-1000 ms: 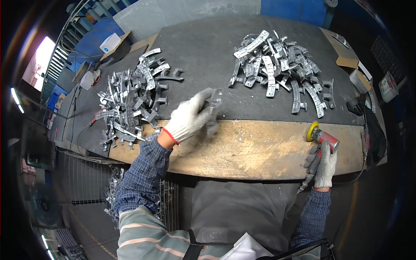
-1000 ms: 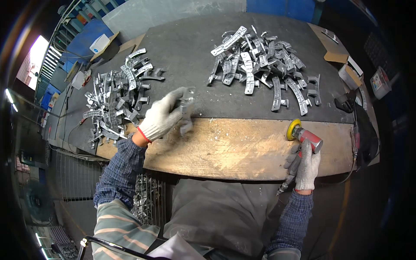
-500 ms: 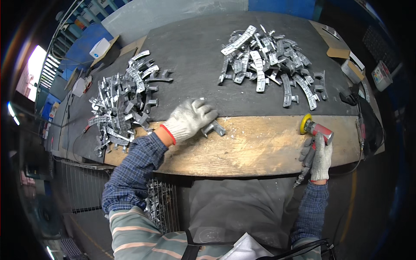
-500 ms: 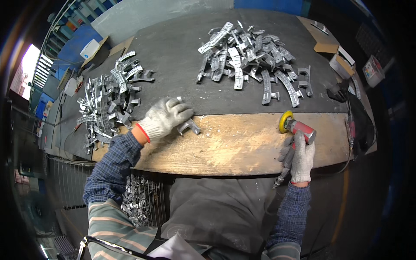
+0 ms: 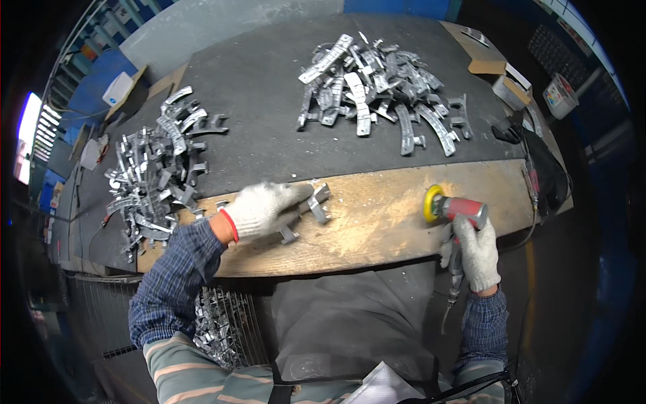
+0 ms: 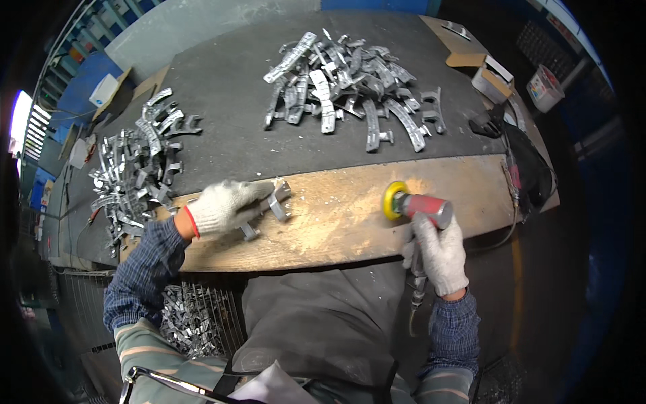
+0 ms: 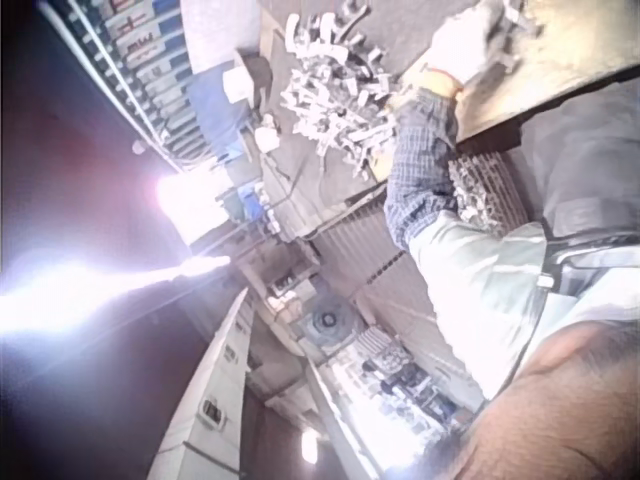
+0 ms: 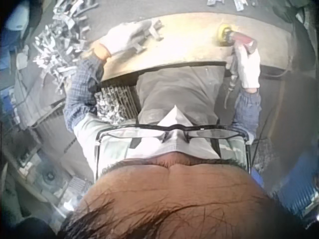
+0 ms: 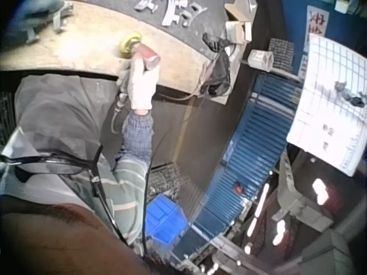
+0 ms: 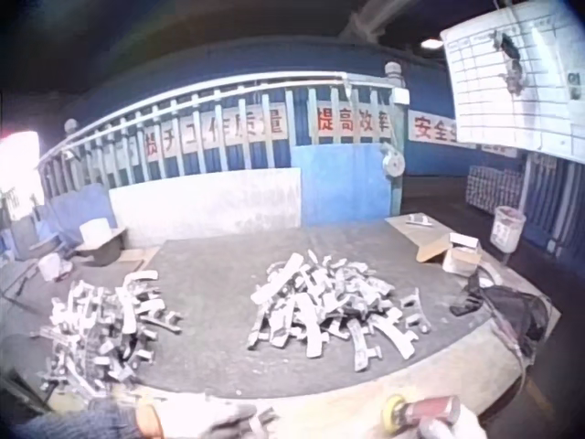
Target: The person grinds the edges and surfaces of small metal components using a handheld electric grinder at a workbench.
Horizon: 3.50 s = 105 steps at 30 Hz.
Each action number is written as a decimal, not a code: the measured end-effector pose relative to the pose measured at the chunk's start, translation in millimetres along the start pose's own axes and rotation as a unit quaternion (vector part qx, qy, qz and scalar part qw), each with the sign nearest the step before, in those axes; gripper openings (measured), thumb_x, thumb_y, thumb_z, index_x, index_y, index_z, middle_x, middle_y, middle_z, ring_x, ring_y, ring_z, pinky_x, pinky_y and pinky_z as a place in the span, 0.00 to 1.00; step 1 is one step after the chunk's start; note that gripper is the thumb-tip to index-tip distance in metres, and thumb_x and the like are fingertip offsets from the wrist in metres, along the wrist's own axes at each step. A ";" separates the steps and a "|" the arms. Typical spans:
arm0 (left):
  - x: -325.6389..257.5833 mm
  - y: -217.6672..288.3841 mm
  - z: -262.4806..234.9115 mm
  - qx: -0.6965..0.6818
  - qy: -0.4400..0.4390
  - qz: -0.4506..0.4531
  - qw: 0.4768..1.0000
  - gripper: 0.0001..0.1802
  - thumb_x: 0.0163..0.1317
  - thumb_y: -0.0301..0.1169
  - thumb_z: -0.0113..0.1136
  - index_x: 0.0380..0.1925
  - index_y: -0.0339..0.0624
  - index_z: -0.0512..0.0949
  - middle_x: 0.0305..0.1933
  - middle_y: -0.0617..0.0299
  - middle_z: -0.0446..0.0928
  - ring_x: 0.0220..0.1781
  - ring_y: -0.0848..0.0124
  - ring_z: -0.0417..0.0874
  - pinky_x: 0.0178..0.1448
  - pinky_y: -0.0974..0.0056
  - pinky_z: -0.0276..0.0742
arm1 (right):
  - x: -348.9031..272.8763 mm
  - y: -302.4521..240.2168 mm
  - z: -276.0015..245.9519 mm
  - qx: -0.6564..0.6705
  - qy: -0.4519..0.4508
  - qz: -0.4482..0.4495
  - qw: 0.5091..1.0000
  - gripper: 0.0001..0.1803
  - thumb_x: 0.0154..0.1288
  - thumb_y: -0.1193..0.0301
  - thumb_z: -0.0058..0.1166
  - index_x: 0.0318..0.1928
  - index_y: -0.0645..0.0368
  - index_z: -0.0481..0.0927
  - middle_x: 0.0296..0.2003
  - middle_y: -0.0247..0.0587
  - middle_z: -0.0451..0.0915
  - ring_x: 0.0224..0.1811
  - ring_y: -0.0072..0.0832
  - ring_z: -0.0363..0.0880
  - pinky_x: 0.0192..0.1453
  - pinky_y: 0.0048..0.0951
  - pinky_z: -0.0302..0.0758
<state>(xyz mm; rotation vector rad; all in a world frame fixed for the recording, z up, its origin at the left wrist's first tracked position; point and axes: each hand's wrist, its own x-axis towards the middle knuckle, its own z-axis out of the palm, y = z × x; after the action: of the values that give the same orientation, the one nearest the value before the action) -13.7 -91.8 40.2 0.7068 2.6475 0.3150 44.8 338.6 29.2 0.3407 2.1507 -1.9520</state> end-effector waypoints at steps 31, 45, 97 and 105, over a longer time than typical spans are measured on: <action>22.4 91.6 73.8 -0.191 0.022 0.010 0.981 0.25 0.82 0.42 0.60 0.73 0.47 0.79 0.49 0.43 0.87 0.49 0.44 0.92 0.51 0.44 0.87 | -42.6 -62.9 75.3 -0.485 -0.219 0.004 0.847 0.43 0.75 0.54 0.73 0.77 0.66 0.67 0.54 0.66 0.89 0.53 0.59 0.94 0.57 0.50 0.92; 23.9 88.8 78.5 -0.196 0.039 0.014 0.980 0.22 0.82 0.44 0.60 0.70 0.52 0.81 0.48 0.47 0.87 0.47 0.45 0.92 0.49 0.43 0.87 | -68.2 -38.3 46.6 -0.459 -0.182 -0.094 0.864 0.39 0.76 0.55 0.71 0.74 0.67 0.69 0.43 0.63 0.91 0.40 0.57 0.95 0.41 0.50 0.93; 46.5 80.7 68.7 -0.330 0.025 -0.015 0.943 0.21 0.75 0.42 0.62 0.63 0.48 0.88 0.38 0.51 0.92 0.39 0.53 0.95 0.49 0.51 0.88 | -46.2 -71.1 77.0 -0.514 -0.325 -0.030 0.794 0.44 0.79 0.48 0.67 0.75 0.69 0.65 0.38 0.64 0.90 0.37 0.58 0.94 0.40 0.53 0.90; 47.5 82.0 58.2 -0.345 -0.027 -0.046 0.937 0.25 0.74 0.42 0.68 0.67 0.48 0.87 0.45 0.52 0.93 0.43 0.58 0.95 0.50 0.56 0.87 | -56.8 -44.7 49.1 -0.466 -0.288 -0.030 0.836 0.44 0.77 0.46 0.68 0.76 0.67 0.67 0.40 0.67 0.90 0.39 0.61 0.94 0.42 0.54 0.91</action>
<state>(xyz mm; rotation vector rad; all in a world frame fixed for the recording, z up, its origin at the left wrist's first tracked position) 7.9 9.0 -1.5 0.3438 2.2625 1.1034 85.0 284.1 84.5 -0.4343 2.3281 -0.6552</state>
